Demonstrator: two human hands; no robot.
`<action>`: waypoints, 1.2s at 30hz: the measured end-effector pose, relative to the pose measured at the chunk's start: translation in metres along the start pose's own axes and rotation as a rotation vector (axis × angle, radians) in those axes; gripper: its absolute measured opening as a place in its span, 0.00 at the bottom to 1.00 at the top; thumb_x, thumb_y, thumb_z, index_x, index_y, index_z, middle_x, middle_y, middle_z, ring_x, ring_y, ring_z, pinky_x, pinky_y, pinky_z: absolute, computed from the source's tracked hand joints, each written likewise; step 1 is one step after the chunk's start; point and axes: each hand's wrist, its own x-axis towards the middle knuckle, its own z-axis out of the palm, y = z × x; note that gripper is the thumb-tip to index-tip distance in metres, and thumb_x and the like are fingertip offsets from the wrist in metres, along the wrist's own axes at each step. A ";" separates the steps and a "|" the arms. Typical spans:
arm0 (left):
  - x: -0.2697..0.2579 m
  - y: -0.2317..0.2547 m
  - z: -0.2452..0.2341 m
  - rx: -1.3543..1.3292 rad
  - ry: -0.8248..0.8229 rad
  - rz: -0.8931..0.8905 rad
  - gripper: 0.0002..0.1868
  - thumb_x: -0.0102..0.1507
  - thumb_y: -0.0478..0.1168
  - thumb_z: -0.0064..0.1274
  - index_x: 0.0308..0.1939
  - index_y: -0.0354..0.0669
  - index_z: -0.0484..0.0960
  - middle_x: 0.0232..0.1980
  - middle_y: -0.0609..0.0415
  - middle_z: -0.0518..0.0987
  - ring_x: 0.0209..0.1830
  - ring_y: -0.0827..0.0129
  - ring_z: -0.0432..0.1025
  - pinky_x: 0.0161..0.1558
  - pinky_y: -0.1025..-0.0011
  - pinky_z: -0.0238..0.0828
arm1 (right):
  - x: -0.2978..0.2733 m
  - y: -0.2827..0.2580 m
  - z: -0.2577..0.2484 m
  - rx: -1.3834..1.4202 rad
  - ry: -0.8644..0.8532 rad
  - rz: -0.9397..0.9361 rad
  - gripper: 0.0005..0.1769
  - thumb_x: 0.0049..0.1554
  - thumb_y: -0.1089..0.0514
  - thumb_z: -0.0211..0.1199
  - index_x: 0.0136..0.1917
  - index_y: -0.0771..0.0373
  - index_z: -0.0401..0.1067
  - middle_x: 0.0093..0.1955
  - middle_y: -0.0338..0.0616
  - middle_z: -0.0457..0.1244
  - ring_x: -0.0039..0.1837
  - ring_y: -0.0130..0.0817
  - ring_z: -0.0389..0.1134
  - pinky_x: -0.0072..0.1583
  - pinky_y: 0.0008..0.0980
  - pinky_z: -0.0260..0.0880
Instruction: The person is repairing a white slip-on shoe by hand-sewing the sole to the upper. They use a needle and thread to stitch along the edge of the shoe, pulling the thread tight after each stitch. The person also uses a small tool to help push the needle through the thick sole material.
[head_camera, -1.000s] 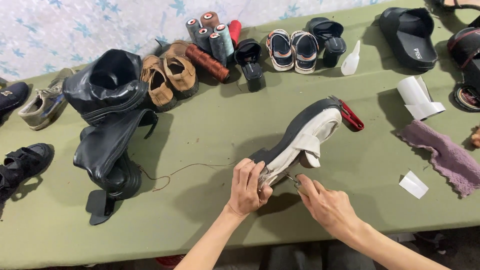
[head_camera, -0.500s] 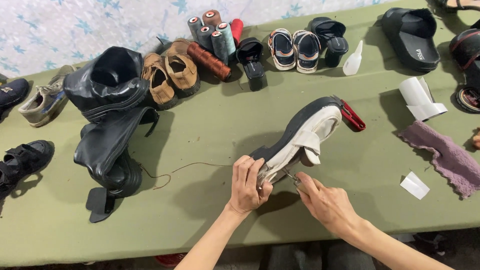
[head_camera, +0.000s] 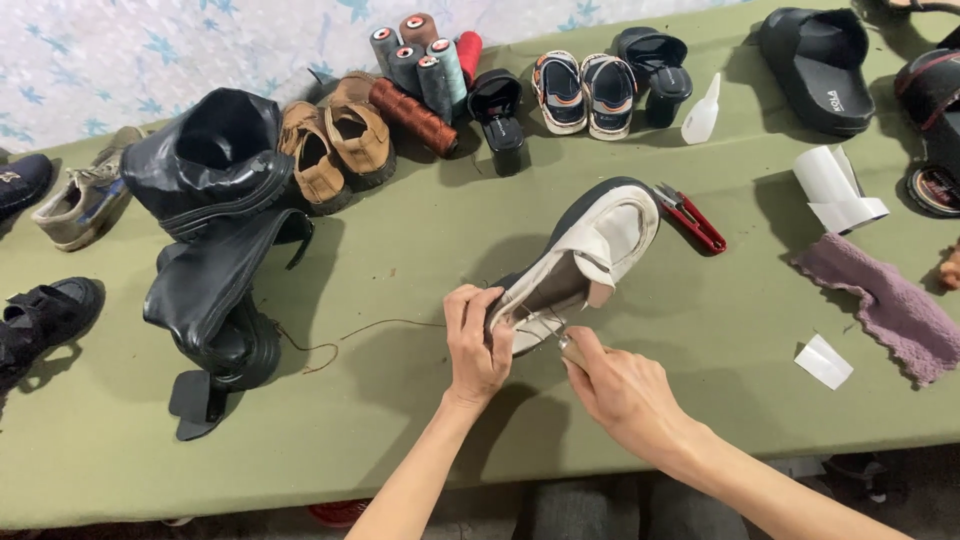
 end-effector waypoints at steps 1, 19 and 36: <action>0.000 0.000 -0.001 0.000 -0.002 0.000 0.18 0.63 0.37 0.38 0.50 0.32 0.78 0.49 0.45 0.69 0.51 0.54 0.65 0.56 0.57 0.68 | 0.003 -0.001 0.001 0.001 0.000 0.001 0.17 0.62 0.50 0.49 0.65 0.47 0.56 0.29 0.40 0.63 0.31 0.50 0.60 0.33 0.46 0.56; 0.001 -0.038 0.004 -0.222 -0.141 -0.418 0.15 0.67 0.41 0.40 0.42 0.40 0.83 0.38 0.44 0.75 0.43 0.52 0.75 0.52 0.58 0.71 | 0.035 -0.025 -0.041 -0.277 -0.098 -0.056 0.11 0.63 0.48 0.48 0.45 0.55 0.63 0.27 0.43 0.63 0.35 0.52 0.74 0.41 0.54 0.74; -0.001 -0.042 0.008 -0.204 -0.136 -0.483 0.16 0.64 0.43 0.41 0.42 0.40 0.83 0.39 0.44 0.74 0.44 0.50 0.74 0.53 0.58 0.71 | 0.055 -0.039 -0.029 -0.417 -0.083 -0.117 0.12 0.62 0.54 0.49 0.39 0.59 0.67 0.25 0.44 0.62 0.32 0.47 0.72 0.37 0.50 0.74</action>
